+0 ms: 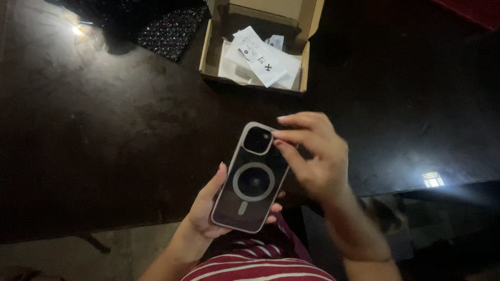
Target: The person removes protective films from a transparent phone case, aligns it with a smartphone, and snaps it into place. They then inspect the fit and handle the phone with the case installed.
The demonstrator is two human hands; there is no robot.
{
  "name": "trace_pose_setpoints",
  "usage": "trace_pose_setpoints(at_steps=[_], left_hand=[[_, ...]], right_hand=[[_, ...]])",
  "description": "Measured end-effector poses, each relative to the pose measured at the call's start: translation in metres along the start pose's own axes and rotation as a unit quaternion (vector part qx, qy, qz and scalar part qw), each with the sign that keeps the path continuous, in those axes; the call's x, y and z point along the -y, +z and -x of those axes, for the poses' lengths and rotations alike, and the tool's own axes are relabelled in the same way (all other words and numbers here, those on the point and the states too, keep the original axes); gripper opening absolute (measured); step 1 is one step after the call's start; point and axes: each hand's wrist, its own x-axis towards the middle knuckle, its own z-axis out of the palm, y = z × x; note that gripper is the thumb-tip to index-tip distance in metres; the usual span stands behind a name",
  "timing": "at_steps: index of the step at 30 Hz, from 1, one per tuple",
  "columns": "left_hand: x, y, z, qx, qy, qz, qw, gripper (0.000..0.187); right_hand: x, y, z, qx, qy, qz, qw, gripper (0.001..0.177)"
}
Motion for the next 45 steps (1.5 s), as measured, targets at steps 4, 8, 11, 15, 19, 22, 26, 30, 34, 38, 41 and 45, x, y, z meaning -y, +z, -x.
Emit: trace_pose_setpoints(at_steps=[4,8,11,15,19,22,26,30,34,38,41,45], left_hand=[[-0.005,0.006,0.001,0.022,-0.021,0.044,0.999,0.089],[-0.007,0.005,0.003,0.033,-0.024,0.051,0.998,0.086],[-0.008,0.004,0.005,0.013,-0.027,0.036,0.999,0.085],[-0.01,0.004,0.003,0.012,-0.034,0.043,0.998,0.082],[-0.012,0.006,0.001,0.001,-0.035,0.059,0.998,0.081],[-0.014,0.006,0.0,-0.004,-0.039,0.07,0.997,0.08],[-0.014,0.006,0.001,-0.013,-0.055,0.084,0.995,0.083],[-0.012,0.006,0.0,-0.008,-0.044,0.053,0.998,0.081],[-0.012,0.006,0.001,-0.02,-0.053,0.052,0.997,0.081],[-0.011,0.006,0.002,-0.014,-0.061,0.068,0.996,0.082],[-0.009,0.006,0.0,0.004,-0.052,0.059,0.997,0.08],[-0.008,0.007,0.0,0.004,-0.046,0.049,0.998,0.079]], right_hand=[[0.0,-0.016,-0.017,0.089,0.097,-0.112,0.985,0.013],[0.002,-0.021,-0.029,0.155,0.114,-0.122,0.974,0.01],[0.002,-0.02,-0.035,0.179,0.194,-0.21,0.941,0.005],[-0.002,-0.019,-0.039,0.213,0.211,-0.142,0.943,0.006],[-0.009,-0.015,-0.042,0.228,0.217,-0.125,0.941,0.005],[-0.014,-0.014,-0.043,0.234,0.21,-0.139,0.939,0.006],[-0.017,-0.016,-0.042,0.238,0.205,-0.159,0.936,0.007],[-0.016,-0.018,-0.041,0.242,0.205,-0.142,0.938,0.007],[-0.014,-0.02,-0.042,0.25,0.205,-0.143,0.935,0.007],[-0.012,-0.022,-0.042,0.256,0.21,-0.129,0.935,0.006],[-0.013,-0.025,-0.043,0.265,0.218,-0.158,0.926,0.005],[-0.015,-0.025,-0.041,0.262,0.203,-0.157,0.93,0.005]])
